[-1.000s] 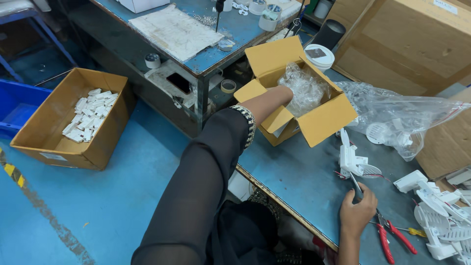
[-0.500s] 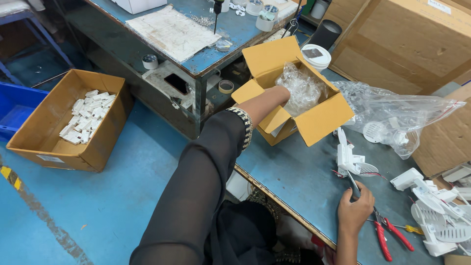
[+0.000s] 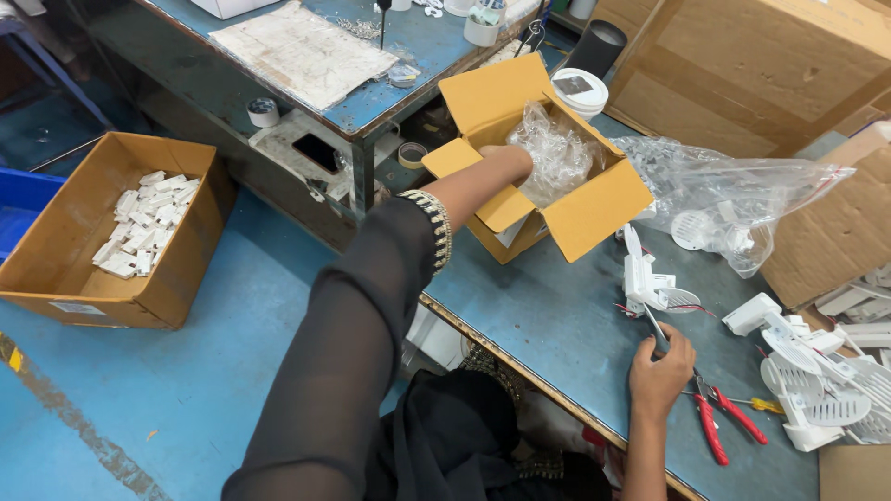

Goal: The person assembles white plastic electrical components by inserting white rods into circular bases and trimming them with pliers. They repeat this process for several units, placing finished pieces on the table.

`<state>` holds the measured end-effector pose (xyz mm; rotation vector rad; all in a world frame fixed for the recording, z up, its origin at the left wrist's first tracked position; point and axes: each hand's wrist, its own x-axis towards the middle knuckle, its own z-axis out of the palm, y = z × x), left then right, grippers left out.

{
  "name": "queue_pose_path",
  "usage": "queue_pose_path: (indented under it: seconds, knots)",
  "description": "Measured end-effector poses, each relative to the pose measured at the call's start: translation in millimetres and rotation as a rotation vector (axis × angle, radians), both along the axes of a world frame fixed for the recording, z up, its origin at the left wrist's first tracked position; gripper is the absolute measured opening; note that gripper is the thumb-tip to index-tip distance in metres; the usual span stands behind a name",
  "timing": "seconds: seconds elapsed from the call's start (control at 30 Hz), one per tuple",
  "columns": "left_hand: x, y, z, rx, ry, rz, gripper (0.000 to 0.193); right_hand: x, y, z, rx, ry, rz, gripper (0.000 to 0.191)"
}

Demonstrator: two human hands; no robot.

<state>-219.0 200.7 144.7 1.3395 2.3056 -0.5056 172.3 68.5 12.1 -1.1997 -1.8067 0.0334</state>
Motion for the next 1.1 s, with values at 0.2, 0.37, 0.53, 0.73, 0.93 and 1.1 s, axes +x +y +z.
queue_pose_path:
  seconds: [0.2,0.37,0.53,0.73,0.93,1.1]
  knots:
    - [-8,-11,23,-0.048,0.1,0.065,0.036,-2,-5,6,-0.014,0.021,-0.005,0.021]
    - [-17,-36,59,0.136,0.154,-0.2,0.026,-4,-9,9,-0.04,0.056,0.011,0.023]
    - [-26,-45,94,0.065,0.07,-0.149,0.014,-4,-9,11,-0.039,0.066,0.019,0.023]
    - [-36,-37,107,-0.148,0.056,-0.021,0.017,1,-7,9,-0.001,0.011,-0.007,0.023]
    - [-43,-47,105,-0.014,0.082,-0.195,0.01,3,-7,7,-0.006,0.034,0.0,0.024]
    - [-44,-53,112,0.052,0.033,-0.36,0.03,5,-8,8,-0.007,0.05,0.016,0.024]
